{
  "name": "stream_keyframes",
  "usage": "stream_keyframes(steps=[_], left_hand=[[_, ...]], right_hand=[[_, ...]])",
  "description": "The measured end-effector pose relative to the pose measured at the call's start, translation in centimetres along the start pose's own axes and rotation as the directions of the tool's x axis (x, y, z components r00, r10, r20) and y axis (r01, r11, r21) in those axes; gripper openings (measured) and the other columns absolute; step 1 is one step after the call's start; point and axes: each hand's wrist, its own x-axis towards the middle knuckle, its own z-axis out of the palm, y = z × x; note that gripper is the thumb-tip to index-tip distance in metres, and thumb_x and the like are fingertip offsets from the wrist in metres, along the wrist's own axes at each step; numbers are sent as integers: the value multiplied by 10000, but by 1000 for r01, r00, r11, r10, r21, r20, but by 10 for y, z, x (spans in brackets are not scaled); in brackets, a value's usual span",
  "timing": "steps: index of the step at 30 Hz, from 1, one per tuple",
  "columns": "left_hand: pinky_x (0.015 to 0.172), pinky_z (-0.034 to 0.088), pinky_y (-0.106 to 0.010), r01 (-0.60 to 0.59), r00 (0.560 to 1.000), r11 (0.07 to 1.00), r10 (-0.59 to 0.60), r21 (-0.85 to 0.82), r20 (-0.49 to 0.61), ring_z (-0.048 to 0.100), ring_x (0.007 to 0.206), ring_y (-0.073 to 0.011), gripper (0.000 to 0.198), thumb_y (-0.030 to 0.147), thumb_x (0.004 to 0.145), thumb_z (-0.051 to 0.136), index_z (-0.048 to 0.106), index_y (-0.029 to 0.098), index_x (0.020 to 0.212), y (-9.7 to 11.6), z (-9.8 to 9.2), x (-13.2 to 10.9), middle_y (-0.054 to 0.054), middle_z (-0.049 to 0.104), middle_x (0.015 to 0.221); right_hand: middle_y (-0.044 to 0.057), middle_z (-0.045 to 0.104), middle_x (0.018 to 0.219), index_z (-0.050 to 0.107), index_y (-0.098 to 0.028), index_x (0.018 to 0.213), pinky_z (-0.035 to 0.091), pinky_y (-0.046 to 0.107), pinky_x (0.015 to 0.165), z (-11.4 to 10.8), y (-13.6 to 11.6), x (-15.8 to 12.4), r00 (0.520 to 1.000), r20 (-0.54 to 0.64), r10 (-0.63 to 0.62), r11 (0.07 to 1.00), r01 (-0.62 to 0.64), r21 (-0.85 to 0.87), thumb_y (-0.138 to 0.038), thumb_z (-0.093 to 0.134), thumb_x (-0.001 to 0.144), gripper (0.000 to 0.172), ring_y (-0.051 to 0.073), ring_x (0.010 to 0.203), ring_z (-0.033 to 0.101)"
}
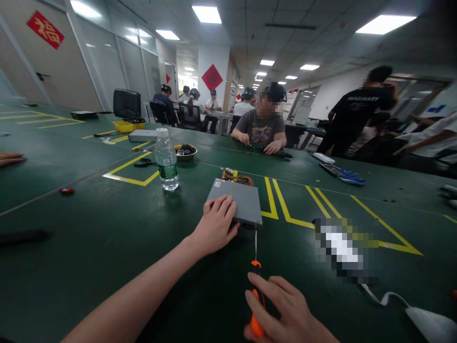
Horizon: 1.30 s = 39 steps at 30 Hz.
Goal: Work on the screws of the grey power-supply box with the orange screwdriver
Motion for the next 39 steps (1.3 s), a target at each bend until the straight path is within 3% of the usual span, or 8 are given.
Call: stream_keyframes(steps=[4,11,21,27,32,34,37,39], left_hand=[[989,262,-433,4,999,1000,-3,7,-38,325,1249,-262,431,354,852,422,404,161,1237,2,0,-3,-129,425,1324],[1043,187,-485,153,973,988,-152,-2,-172,329,1258,-249,414,333,848,436,415,200,1239,15,7,-14,-108,438,1319],[1066,122,-510,152,959,988,-157,-41,-236,334,1247,-230,413,388,836,461,435,233,1219,11,19,-19,-68,449,1310],[1068,121,-505,147,961,989,-149,-24,-235,328,1245,-245,421,384,842,449,430,224,1231,9,23,-18,-80,437,1318],[1068,113,-507,145,963,989,-147,-24,-226,320,1248,-254,422,385,840,447,436,217,1226,10,22,-18,-91,427,1321],[1064,118,-513,148,962,989,-150,-27,-227,322,1245,-259,419,380,838,450,437,221,1225,10,21,-18,-92,428,1318],[1057,131,-519,140,960,990,-144,-32,-240,331,1237,-261,410,379,840,449,442,226,1220,10,22,-17,-88,442,1304],[1056,140,-514,134,959,991,-137,-31,-247,332,1237,-259,406,380,841,449,446,225,1216,10,22,-17,-88,445,1301]], right_hand=[[175,643,938,533,-122,904,492,291,675,11,-5,-2,998,-54,-14,1000,15,22,-323,520,822,218,174,799,613],[192,585,1028,538,-144,1091,512,327,670,6,-12,11,995,95,37,999,-36,-3,-328,385,867,328,229,912,595],[184,599,1015,499,-98,1030,501,330,658,12,-13,-2,999,-22,32,999,-31,31,-278,493,805,288,200,827,588],[138,599,967,553,-139,989,489,300,701,-5,-9,-4,977,-56,-204,977,200,-74,-323,449,838,260,186,886,577],[129,598,928,568,-128,955,477,312,611,-4,18,-13,963,-68,260,914,-269,-303,-244,516,798,202,191,741,574],[126,601,952,581,-142,940,481,305,611,-1,23,-14,981,27,194,946,-180,-269,-245,500,801,192,178,719,571],[141,586,1005,556,-132,989,489,339,686,-1,18,-12,977,-114,178,956,-199,-215,-220,500,776,237,203,832,575],[126,601,944,556,-129,963,490,305,647,-2,8,-9,996,-81,37,991,-48,-128,-223,484,764,232,177,783,576]])
